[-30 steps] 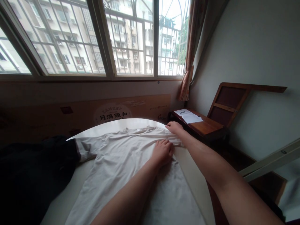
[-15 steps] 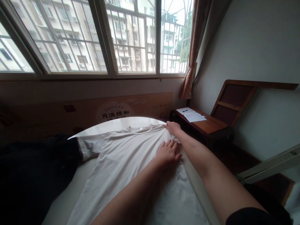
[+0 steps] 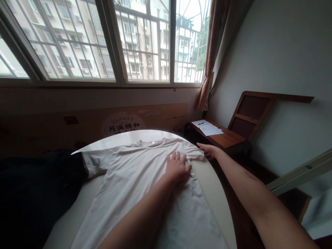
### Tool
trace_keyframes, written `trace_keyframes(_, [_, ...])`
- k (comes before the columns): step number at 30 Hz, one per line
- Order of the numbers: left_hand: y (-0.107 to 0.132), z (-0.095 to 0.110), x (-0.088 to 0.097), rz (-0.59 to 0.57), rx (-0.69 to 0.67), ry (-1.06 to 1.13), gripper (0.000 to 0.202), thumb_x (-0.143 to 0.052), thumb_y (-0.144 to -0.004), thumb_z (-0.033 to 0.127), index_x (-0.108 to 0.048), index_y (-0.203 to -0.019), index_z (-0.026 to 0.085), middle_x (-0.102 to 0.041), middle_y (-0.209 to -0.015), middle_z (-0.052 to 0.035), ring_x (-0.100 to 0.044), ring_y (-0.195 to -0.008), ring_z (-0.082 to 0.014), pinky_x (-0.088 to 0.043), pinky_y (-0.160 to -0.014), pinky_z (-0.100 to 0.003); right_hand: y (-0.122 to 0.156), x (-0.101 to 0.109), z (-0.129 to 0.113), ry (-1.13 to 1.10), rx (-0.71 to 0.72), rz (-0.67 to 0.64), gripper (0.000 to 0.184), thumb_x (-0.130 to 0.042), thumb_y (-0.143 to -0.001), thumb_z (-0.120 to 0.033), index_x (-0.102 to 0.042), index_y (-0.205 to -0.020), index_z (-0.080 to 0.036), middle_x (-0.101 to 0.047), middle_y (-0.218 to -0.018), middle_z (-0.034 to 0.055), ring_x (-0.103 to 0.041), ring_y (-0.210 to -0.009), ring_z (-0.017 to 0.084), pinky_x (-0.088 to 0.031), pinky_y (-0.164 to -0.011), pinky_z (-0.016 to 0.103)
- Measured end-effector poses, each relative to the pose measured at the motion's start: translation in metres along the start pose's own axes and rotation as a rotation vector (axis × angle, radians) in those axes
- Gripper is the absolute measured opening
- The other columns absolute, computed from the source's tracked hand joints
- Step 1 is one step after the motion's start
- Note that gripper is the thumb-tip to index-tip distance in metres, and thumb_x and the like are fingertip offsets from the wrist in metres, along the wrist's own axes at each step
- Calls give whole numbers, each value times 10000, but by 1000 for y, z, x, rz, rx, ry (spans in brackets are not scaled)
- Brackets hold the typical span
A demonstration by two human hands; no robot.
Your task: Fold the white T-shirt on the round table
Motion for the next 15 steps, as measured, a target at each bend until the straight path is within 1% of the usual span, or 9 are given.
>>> trace_keyframes(1, [0, 0, 0, -3, -1, 1, 753, -412, -955, 611, -399, -1569, 175, -240, -1665, -205, -140, -1553, -407, -23, -1219, -653, 4, -6, 10, -111, -51, -101, 600, -528, -930, -691, -698, -1136, -155, -745, -1066, 172, -735, -898, 284, -583, -835, 457])
trace_keyframes(2, [0, 0, 0, -4, -2, 1, 756, -409, -953, 619, -401, -1569, 178, -239, -1666, -205, -139, -1553, -408, -21, -1217, -654, 7, -13, 17, -245, -92, -191, 541, -603, -912, -641, -701, -1093, -141, -752, -1014, 164, -736, -858, 279, -592, -822, 454])
trace_keyframes(3, [1, 0, 0, -4, -2, 0, 758, -405, -952, 624, -401, -1568, 181, -241, -1665, -205, -140, -1553, -408, -22, -1217, -654, 9, -18, 21, -385, -116, -254, 471, -677, -892, -561, -697, -1064, -122, -754, -974, 162, -735, -836, 282, -598, -817, 456])
trace_keyframes(4, [1, 0, 0, -3, -1, -1, 760, -404, -951, 628, -402, -1567, 183, -244, -1665, -204, -143, -1553, -406, -25, -1218, -653, 9, -21, 21, -509, -115, -281, 398, -724, -878, -466, -690, -1045, -105, -755, -943, 162, -735, -826, 285, -602, -815, 455])
trace_keyframes(6, [1, -1, -1, 5, -3, -6, 760, -407, -948, 629, -405, -1564, 185, -259, -1662, -199, -154, -1551, -401, -34, -1221, -649, 6, -21, 16, -672, -44, -232, 260, -725, -885, -316, -677, -1026, -103, -755, -899, 142, -734, -805, 265, -610, -807, 422])
trace_keyframes(7, [1, -1, -1, 13, -5, -10, 759, -410, -946, 628, -409, -1561, 184, -270, -1659, -196, -160, -1550, -398, -40, -1222, -647, 4, -18, 13, -722, 2, -181, 201, -705, -898, -271, -669, -1022, -117, -754, -886, 120, -732, -790, 240, -612, -798, 387])
trace_keyframes(9, [1, -2, -1, 36, -12, -18, 755, -416, -944, 628, -417, -1553, 182, -298, -1649, -194, -181, -1545, -397, -58, -1221, -652, -1, -13, 6, -773, 74, -75, 118, -672, -922, -229, -654, -1011, -153, -747, -860, 72, -717, -742, 186, -606, -757, 314])
trace_keyframes(12, [1, -1, 1, 79, -63, -19, 748, -434, -946, 601, -404, -1554, 167, -317, -1641, -195, -216, -1535, -389, -97, -1219, -662, -5, -6, 3, -806, 127, 62, 101, -710, -893, -186, -636, -958, -169, -725, -798, 35, -683, -660, 155, -584, -662, 267])
trace_keyframes(15, [1, 6, 0, 65, -207, -17, 750, -426, -958, 573, -378, -1564, 132, -294, -1657, -174, -217, -1542, -345, -128, -1245, -599, -2, -1, 3, -794, 140, 169, 138, -743, -869, -163, -620, -928, -176, -696, -737, 3, -647, -603, 132, -554, -594, 239])
Point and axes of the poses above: each hand's wrist, its own y-axis away from the middle knuckle, its own x-axis out of the back of the hand, z = x × y, the point moved 5 cm from there along -y, towards the middle knuckle
